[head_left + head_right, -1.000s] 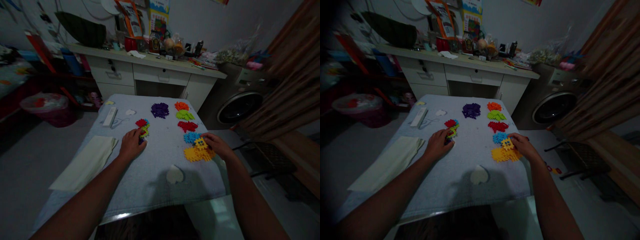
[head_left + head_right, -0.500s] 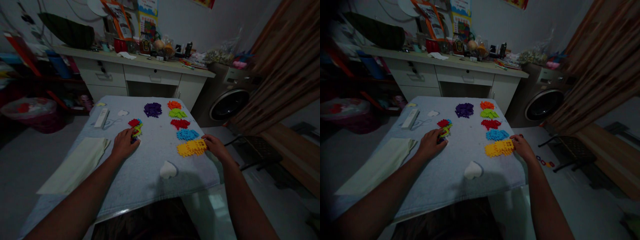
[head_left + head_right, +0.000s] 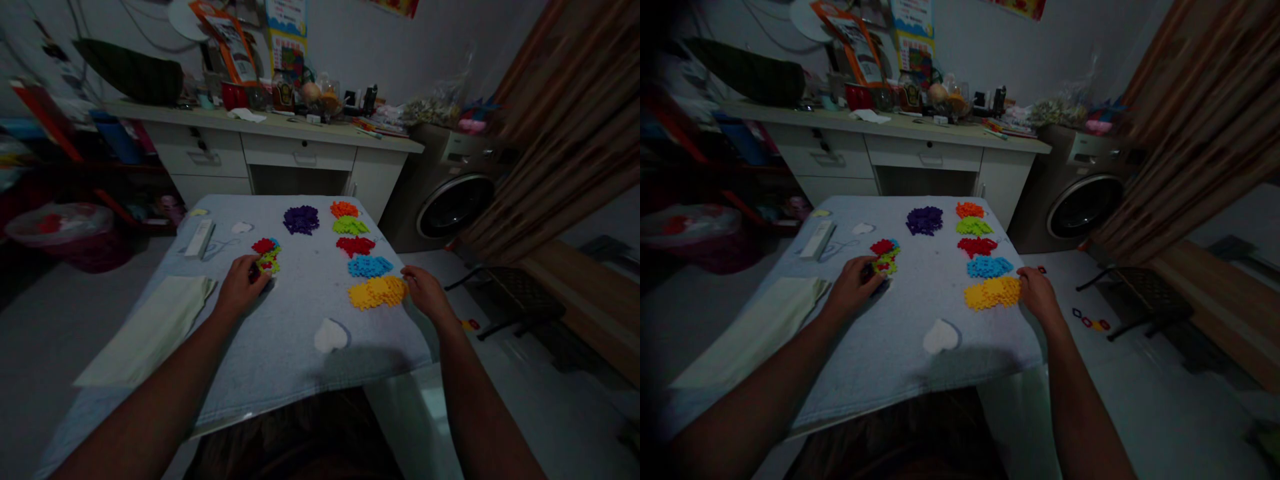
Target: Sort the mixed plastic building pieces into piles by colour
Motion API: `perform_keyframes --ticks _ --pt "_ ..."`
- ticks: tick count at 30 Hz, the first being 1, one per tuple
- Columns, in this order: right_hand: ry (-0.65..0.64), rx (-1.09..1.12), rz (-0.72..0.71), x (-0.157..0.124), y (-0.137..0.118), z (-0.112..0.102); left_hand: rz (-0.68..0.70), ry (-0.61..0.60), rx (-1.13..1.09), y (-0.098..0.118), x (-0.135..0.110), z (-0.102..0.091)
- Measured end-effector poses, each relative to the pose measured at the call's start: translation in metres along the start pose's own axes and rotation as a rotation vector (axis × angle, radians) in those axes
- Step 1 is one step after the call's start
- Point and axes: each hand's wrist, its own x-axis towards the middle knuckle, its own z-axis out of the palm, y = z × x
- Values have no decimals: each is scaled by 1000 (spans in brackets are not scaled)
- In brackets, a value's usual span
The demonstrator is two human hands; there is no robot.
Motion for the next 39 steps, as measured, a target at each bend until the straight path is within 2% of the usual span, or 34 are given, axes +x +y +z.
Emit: perform_keyframes --ticks 3,7,12,14,18,22,27,39 --pt "19 31 -69 3 -28 2 -34 23 -15 5 -1 -2" --pt "-116 99 -229 12 -92 21 -62 55 -46 7 -1 -3" --pt "-360 82 -438 28 -169 69 -65 89 -100 6 0 -5" --pt "-380 82 -490 36 -192 91 -80 103 -117 6 -1 -6" --pt "-323 138 -536 49 -226 130 -123 137 -152 2 -2 -7" --pt "-303 210 -556 53 -242 156 -153 146 -174 -3 -2 -6" --pt "-271 252 -534 46 -238 175 -163 103 -177 -5 -1 -4" --pt "-241 222 -543 41 -236 175 -183 79 -200 -4 -1 -3"
